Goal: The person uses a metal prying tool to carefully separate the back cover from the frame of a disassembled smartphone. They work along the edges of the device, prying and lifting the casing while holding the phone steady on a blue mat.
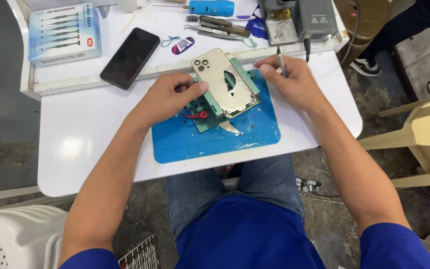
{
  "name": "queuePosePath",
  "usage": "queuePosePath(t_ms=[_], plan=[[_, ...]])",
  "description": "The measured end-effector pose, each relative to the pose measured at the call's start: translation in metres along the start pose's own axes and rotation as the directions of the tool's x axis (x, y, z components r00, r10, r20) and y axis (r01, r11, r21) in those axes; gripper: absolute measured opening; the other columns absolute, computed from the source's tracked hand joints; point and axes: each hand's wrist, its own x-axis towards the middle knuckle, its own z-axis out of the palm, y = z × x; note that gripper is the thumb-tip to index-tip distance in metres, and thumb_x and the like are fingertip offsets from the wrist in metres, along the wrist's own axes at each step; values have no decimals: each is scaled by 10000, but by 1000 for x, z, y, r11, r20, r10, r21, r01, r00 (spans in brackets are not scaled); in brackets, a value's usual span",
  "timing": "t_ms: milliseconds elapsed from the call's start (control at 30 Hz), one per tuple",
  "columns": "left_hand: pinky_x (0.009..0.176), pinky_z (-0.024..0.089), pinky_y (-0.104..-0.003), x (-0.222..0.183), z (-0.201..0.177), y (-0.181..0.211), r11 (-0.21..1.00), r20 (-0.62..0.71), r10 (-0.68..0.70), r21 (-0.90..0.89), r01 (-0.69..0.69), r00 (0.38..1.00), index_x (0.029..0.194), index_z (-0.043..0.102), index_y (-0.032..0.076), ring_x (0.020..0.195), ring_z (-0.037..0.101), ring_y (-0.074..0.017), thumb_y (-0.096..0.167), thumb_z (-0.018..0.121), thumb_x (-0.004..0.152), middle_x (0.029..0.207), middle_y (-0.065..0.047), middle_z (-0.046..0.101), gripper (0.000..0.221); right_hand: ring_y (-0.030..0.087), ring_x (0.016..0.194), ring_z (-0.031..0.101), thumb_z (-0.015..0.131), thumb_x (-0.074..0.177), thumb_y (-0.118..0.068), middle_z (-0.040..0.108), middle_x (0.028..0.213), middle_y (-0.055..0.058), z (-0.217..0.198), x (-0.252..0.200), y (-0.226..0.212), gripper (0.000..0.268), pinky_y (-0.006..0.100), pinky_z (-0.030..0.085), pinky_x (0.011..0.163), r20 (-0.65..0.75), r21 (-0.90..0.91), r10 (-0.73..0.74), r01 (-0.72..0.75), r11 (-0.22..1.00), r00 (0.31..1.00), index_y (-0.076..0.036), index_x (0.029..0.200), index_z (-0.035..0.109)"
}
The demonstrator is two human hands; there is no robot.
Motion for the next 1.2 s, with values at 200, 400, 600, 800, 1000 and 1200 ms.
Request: queuePosePath(t_ms=[200, 400, 600, 800, 1000, 1200], plan=[[599, 304, -260, -4, 6, 11, 954, 21, -193, -230, 193, 981, 697, 511, 198, 613, 392, -66, 507, 662, 987, 637, 72, 419, 450, 65, 480, 221, 601, 1078, -373, 239, 570, -79, 10, 2, -11, 515, 247, 195, 488, 186, 224, 310, -348, 910, 932, -215, 650, 362], [598, 285, -257, -4, 11, 9, 976, -127, -17, -216, -12, 992, 690, 474, 193, 625, 300, -57, 460, 684, 998, 643, 83, 304, 459, 39, 438, 313, 621, 1041, -392, 486, 618, -28, 3, 8, -14, 369, 214, 194, 390, 204, 444, 324, -383, 810, 924, -138, 779, 565], [710, 424, -344, -2, 11, 8, 920, -365, 391, 174, -351, 845, 1031, 679, 41, 816, 484, -172, 379, 677, 1021, 923, -37, 457, 338, 54, 462, 292, 568, 1093, -286, 616, 805, 30, -2, 20, -13, 225, 234, 196, 410, 139, 362, 211, -248, 899, 968, -96, 983, 617], [806, 419, -416, 0, 13, -4, 703, -314, 691, 501, -504, 651, 1129, 685, -38, 930, 512, -269, 330, 706, 1046, 980, -117, 524, 377, 32, 468, 318, 570, 1075, -307, 651, 849, 23, 9, 15, -6, 225, 196, 225, 414, 131, 468, 132, -178, 865, 983, -89, 1077, 629], [826, 389, -421, 2, 15, -10, 564, -196, 777, 640, -522, 599, 1109, 692, -33, 907, 491, -271, 383, 783, 993, 958, -116, 526, 441, 34, 444, 326, 576, 1085, -237, 653, 833, 32, 7, 8, 0, 201, 192, 227, 395, 130, 469, 96, -147, 871, 987, -52, 1074, 655], [799, 393, -426, -2, 19, -3, 495, -179, 813, 713, -496, 554, 1133, 673, -15, 911, 508, -294, 374, 708, 1051, 1011, -138, 558, 399, 46, 484, 339, 582, 1063, -351, 687, 848, 22, 4, 7, 0, 284, 205, 242, 449, 133, 323, 76, -116, 939, 988, -91, 1114, 685]])
